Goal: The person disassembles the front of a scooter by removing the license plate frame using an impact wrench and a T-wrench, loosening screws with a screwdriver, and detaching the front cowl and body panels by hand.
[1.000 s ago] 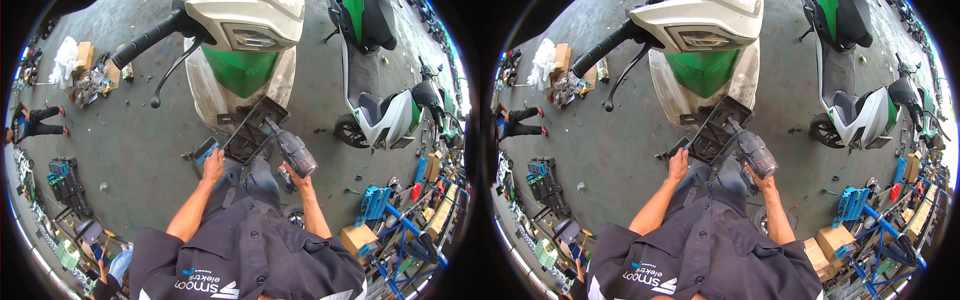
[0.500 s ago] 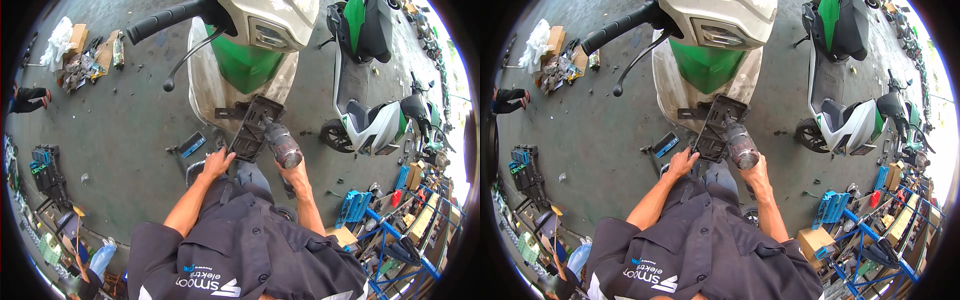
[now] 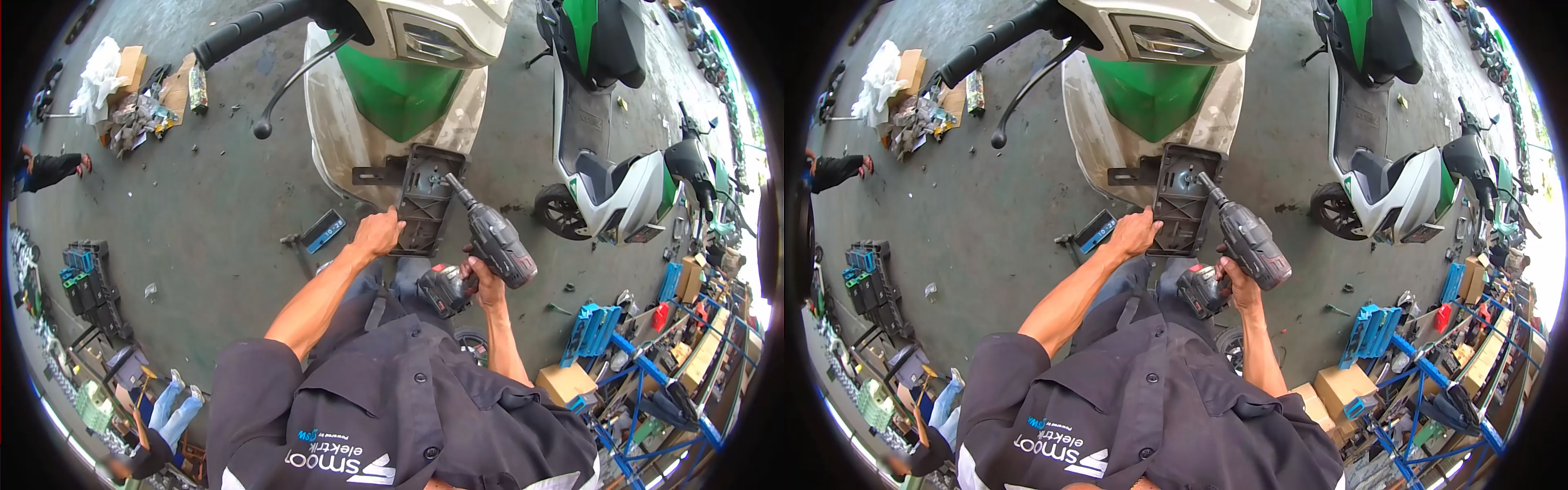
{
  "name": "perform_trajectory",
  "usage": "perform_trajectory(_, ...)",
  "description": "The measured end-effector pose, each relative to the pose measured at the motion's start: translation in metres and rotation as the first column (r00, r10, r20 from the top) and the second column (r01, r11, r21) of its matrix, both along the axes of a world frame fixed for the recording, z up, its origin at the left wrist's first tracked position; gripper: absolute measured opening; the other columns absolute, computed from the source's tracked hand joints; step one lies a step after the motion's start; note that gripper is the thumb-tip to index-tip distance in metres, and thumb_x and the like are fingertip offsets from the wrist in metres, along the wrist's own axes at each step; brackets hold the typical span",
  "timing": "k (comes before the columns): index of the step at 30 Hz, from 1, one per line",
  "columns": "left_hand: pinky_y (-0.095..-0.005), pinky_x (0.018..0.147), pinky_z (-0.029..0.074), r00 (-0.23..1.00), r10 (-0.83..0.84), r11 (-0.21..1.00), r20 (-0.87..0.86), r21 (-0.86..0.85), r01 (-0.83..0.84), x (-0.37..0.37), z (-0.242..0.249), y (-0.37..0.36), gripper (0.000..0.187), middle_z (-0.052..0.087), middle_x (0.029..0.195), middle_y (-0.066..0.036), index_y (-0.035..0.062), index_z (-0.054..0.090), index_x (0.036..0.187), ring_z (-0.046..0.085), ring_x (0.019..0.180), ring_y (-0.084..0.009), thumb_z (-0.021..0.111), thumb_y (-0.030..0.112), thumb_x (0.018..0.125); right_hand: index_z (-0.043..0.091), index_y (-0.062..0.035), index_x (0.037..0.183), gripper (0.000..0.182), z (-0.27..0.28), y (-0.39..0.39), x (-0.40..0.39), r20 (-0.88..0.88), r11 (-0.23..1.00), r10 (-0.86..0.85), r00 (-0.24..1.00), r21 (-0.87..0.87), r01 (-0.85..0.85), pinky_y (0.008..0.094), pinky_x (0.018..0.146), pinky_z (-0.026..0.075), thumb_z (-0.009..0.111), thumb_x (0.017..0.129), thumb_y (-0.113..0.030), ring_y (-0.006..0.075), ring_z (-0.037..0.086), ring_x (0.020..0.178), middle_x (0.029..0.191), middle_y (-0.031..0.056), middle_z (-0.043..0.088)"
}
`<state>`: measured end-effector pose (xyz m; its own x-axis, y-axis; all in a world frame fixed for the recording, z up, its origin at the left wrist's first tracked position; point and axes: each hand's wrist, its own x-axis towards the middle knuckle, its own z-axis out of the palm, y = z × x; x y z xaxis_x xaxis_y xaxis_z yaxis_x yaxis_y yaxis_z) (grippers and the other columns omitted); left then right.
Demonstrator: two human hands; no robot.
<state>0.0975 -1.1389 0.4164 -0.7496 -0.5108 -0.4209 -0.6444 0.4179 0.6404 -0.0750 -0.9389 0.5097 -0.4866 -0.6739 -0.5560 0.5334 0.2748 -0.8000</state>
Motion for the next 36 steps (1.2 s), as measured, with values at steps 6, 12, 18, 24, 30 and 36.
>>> perform_trajectory(6, -0.0539, 0.068, 0.052, 0.993, -0.109, 0.985, 0.055, -0.125, 0.115, -0.007, 0.013, -0.038, 0.033, 0.068, 0.078, -0.025, -0.0059, 0.056, 0.101, 0.067, 0.076, -0.0438, 0.057, 0.026, 0.094, 0.054, 0.0042, 0.116, 0.038, 0.016, -0.011, -0.008, -0.077, 1.0, 0.012, 0.997, -0.016, -0.013, 0.0301, 0.068, 0.046, 0.067, 0.088, -0.018, 0.0157, 0.054, 0.069, 0.074, 0.0053, 0.053)
perform_trajectory(12, -0.0527, 0.073, 0.053, 0.999, -0.008, 0.999, 0.044, -0.044, 0.009, -0.013, -0.003, -0.014, 0.033, 0.068, 0.082, -0.027, -0.0058, 0.057, 0.097, 0.068, 0.082, -0.0441, 0.059, 0.027, 0.093, 0.055, 0.004, 0.117, 0.036, 0.032, -0.032, -0.013, -0.077, 0.989, 0.095, 0.992, -0.107, -0.103, 0.0267, 0.069, 0.045, 0.066, 0.088, -0.014, 0.0121, 0.055, 0.072, 0.08, 0.0036, 0.056)
perform_trajectory(18, -0.0502, 0.069, 0.052, 0.959, 0.281, 0.96, 0.028, -0.006, -0.281, -0.043, 0.077, -0.013, 0.041, 0.069, 0.083, -0.024, -0.0058, 0.055, 0.112, 0.068, 0.079, -0.0414, 0.057, 0.032, 0.096, 0.055, 0.0013, 0.121, 0.042, 0.042, -0.027, -0.033, -0.147, 0.983, 0.174, 0.974, -0.031, -0.181, 0.031, 0.075, 0.047, 0.069, 0.085, -0.015, 0.0141, 0.057, 0.079, 0.085, 0.0046, 0.06)
perform_trajectory(24, -0.0268, 0.057, 0.047, 0.646, 0.739, 0.421, -0.192, 0.88, -0.22, -0.151, 0.138, 0.001, 0.045, 0.064, 0.073, -0.003, 0.0009, 0.062, 0.109, 0.06, 0.061, -0.0125, 0.051, 0.044, 0.101, 0.055, -0.0012, 0.128, 0.041, 0.056, -0.028, -0.08, -0.153, 0.937, 0.349, 0.924, 0.032, -0.348, 0.029, 0.086, 0.051, 0.066, 0.089, -0.005, 0.0161, 0.062, 0.102, 0.114, 0.0086, 0.064)
perform_trajectory(30, -0.0252, 0.064, 0.05, 0.697, 0.717, 0.227, 0.011, 0.942, -0.248, -0.253, 0.094, 0.028, 0.041, 0.066, 0.076, -0.005, 0.0005, 0.067, 0.087, 0.061, 0.067, -0.0091, 0.055, 0.038, 0.099, 0.032, 0.0006, 0.147, 0.075, 0.051, -0.001, -0.205, -0.239, 0.72, 0.683, 0.691, 0.054, -0.692, 0.0385, 0.105, 0.042, 0.069, 0.083, -0.012, 0.0263, 0.052, 0.125, 0.135, 0.0187, 0.052)
perform_trajectory(36, -0.0228, 0.065, 0.046, 0.794, 0.606, 0.499, -0.055, 0.803, -0.325, -0.391, 0.043, 0.083, 0.029, 0.064, 0.077, 0.0, 0.0005, 0.066, 0.086, 0.056, 0.071, -0.0062, 0.068, 0.029, 0.092, 0.032, 0.0011, 0.143, 0.098, 0.007, 0.021, -0.319, -0.001, 0.852, 0.495, 0.869, 0.194, -0.486, 0.0401, 0.103, 0.043, 0.084, 0.072, -0.042, 0.0325, 0.055, 0.123, 0.127, 0.0257, 0.055)
